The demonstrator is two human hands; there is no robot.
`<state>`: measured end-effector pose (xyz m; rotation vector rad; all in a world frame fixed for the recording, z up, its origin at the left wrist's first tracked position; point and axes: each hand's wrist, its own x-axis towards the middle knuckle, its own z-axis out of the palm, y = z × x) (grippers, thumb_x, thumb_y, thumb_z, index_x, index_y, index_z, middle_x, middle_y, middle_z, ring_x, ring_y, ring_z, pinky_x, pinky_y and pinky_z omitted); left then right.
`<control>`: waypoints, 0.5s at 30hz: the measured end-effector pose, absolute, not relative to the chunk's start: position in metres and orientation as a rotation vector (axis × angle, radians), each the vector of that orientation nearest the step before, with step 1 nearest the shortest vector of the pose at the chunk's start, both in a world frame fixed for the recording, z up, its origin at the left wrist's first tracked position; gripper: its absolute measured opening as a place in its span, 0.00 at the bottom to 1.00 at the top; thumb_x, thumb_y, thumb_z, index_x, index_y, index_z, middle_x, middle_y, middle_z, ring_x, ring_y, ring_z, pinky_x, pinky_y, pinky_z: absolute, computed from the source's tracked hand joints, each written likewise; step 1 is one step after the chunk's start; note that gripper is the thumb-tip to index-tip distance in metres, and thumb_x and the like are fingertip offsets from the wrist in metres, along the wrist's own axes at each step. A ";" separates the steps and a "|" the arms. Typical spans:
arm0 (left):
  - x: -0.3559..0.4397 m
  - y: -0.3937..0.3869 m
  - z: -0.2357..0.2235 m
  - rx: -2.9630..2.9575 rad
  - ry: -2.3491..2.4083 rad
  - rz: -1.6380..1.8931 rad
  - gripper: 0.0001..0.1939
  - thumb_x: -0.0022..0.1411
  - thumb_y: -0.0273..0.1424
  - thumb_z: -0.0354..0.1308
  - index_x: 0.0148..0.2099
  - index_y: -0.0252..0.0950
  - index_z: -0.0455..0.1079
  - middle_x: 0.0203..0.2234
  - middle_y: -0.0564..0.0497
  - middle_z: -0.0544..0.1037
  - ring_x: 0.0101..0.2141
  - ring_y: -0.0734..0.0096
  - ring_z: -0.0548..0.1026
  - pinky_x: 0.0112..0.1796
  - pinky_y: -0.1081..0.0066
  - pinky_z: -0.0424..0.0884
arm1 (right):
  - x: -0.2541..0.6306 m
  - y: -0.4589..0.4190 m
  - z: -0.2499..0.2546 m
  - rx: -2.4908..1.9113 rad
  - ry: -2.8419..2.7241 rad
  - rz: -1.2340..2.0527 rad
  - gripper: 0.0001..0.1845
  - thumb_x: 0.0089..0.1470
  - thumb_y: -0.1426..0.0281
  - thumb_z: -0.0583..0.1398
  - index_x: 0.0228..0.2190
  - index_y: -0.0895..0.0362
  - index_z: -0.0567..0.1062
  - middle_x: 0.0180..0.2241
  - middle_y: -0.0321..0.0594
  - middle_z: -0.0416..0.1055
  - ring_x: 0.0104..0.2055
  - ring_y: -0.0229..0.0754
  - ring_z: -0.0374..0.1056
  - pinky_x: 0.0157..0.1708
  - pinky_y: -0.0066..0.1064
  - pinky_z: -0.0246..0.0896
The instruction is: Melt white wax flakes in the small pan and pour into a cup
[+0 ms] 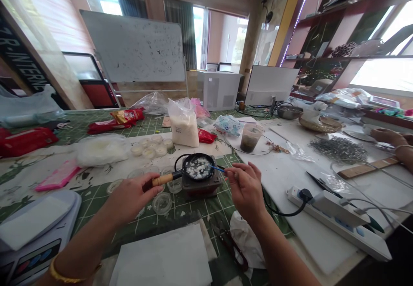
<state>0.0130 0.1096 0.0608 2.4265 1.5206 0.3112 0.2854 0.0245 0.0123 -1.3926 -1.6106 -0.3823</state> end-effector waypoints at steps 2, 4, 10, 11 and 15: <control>0.013 0.110 0.060 2.417 1.514 0.317 0.17 0.64 0.37 0.50 0.51 0.37 0.73 0.34 0.47 0.80 0.33 0.55 0.77 0.33 0.65 0.67 | 0.286 0.024 0.012 -1.353 -1.612 -0.313 0.09 0.60 0.72 0.55 0.34 0.52 0.75 0.34 0.39 0.77 0.44 0.46 0.71 0.54 0.48 0.56; 0.013 0.111 0.058 2.413 1.511 0.333 0.17 0.65 0.37 0.50 0.51 0.38 0.73 0.33 0.47 0.80 0.33 0.55 0.77 0.33 0.65 0.67 | 0.285 0.024 0.011 -1.304 -1.719 -0.252 0.09 0.60 0.72 0.56 0.37 0.52 0.76 0.36 0.39 0.77 0.46 0.46 0.71 0.54 0.47 0.57; 0.015 0.111 0.056 2.422 1.525 0.358 0.18 0.64 0.37 0.50 0.51 0.37 0.73 0.35 0.46 0.80 0.36 0.54 0.77 0.35 0.64 0.68 | 0.286 0.024 0.012 -1.381 -1.598 -0.326 0.09 0.60 0.72 0.55 0.34 0.52 0.76 0.33 0.39 0.77 0.43 0.46 0.72 0.54 0.50 0.56; 0.014 0.112 0.056 2.404 1.531 0.359 0.18 0.64 0.37 0.50 0.52 0.37 0.72 0.35 0.46 0.80 0.36 0.54 0.77 0.36 0.64 0.68 | 0.285 0.024 0.012 -1.352 -1.615 -0.289 0.09 0.60 0.72 0.55 0.34 0.52 0.76 0.33 0.39 0.77 0.43 0.46 0.72 0.53 0.49 0.57; 0.002 0.121 0.055 2.157 1.477 0.373 0.31 0.59 0.40 0.54 0.62 0.34 0.62 0.43 0.45 0.79 0.38 0.57 0.78 0.36 0.66 0.70 | 0.282 0.024 0.011 -1.317 -1.737 -0.299 0.09 0.59 0.72 0.57 0.39 0.51 0.76 0.36 0.39 0.78 0.45 0.47 0.72 0.55 0.50 0.55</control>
